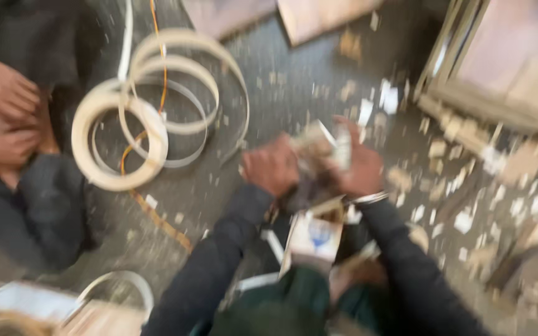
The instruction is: The person cuts white strips with a guillotine-style cutter and applies them to the edges of square panels. They then place the finished panels into a stack of similar frames.
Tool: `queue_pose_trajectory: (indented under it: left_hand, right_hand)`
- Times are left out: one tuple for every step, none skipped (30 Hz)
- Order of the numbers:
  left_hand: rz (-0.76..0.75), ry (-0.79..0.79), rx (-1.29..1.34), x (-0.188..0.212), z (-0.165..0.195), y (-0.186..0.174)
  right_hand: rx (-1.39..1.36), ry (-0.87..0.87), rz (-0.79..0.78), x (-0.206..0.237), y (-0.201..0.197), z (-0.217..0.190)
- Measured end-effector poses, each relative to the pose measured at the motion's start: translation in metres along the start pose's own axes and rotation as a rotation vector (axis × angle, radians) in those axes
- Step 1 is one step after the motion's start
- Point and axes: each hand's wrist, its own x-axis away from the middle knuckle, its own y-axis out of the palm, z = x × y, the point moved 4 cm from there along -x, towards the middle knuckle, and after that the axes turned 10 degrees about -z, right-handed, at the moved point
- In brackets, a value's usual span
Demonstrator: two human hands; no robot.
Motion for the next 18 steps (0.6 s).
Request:
queue_pose_trajectory:
  left_hand:
    - [-0.039,-0.051,-0.016,0.0,-0.003,-0.001]
    - [-0.013,-0.052,-0.034,-0.001,-0.002,-0.002]
    - [0.012,-0.043,-0.084,-0.001,-0.002,-0.005]
    - [0.029,-0.029,-0.133,-0.001,-0.001,-0.008]
    - [0.065,0.006,-0.119,-0.003,0.001,-0.009]
    - [0.075,0.024,-0.102,-0.001,0.003,-0.01]
    - [0.061,0.022,-0.088,0.0,0.004,-0.009]
    - [0.04,0.026,-0.058,0.001,0.007,-0.007]
    - [0.028,0.051,-0.045,0.002,0.01,-0.006]
    - [0.027,0.1,-0.037,0.001,0.013,-0.006]
    - [0.019,0.096,-0.043,0.001,0.015,-0.005]
    - [0.002,0.089,-0.052,0.001,0.016,-0.005]
    - [-0.033,0.082,-0.068,0.001,0.016,-0.006]
    - [-0.014,0.146,-0.051,0.002,0.019,-0.008]
    - [0.016,0.21,-0.039,0.003,0.023,-0.012]
    - [0.046,0.273,-0.033,0.005,0.026,-0.015]
    - [0.046,0.264,-0.073,0.006,0.027,-0.017]
    - [0.028,0.242,-0.098,0.007,0.028,-0.017]
  right_hand:
    - [0.129,0.193,-0.116,0.015,0.008,0.021]
    - [-0.063,0.153,-0.027,0.026,0.007,0.034]
    - [-0.285,0.1,0.074,0.031,0.011,0.041]
    - [-0.199,0.027,0.078,0.033,0.013,0.044]
    - [-0.079,-0.05,0.07,0.03,0.012,0.043]
    - [0.033,-0.105,0.041,0.024,0.013,0.037]
    - [-0.03,-0.099,0.006,0.017,0.011,0.03]
    - [-0.086,-0.101,-0.042,0.004,0.007,0.022]
    - [-0.146,-0.072,-0.074,-0.006,0.004,0.01]
    - [-0.203,-0.051,-0.082,-0.02,0.0,-0.002]
    - [-0.256,-0.089,-0.11,-0.033,-0.005,-0.013]
    - [-0.318,-0.12,-0.143,-0.043,-0.007,-0.022]
    - [-0.392,-0.139,-0.175,-0.049,-0.006,-0.027]
    - [-0.671,-0.142,-0.297,-0.051,-0.002,-0.024]
    - [-0.946,-0.152,-0.42,-0.049,0.002,-0.016]
    - [-1.223,-0.163,-0.55,-0.047,0.009,-0.005]
    - [-1.406,-0.138,-0.631,-0.041,0.014,0.014]
    - [-1.474,-0.046,-0.642,-0.027,0.019,0.038]
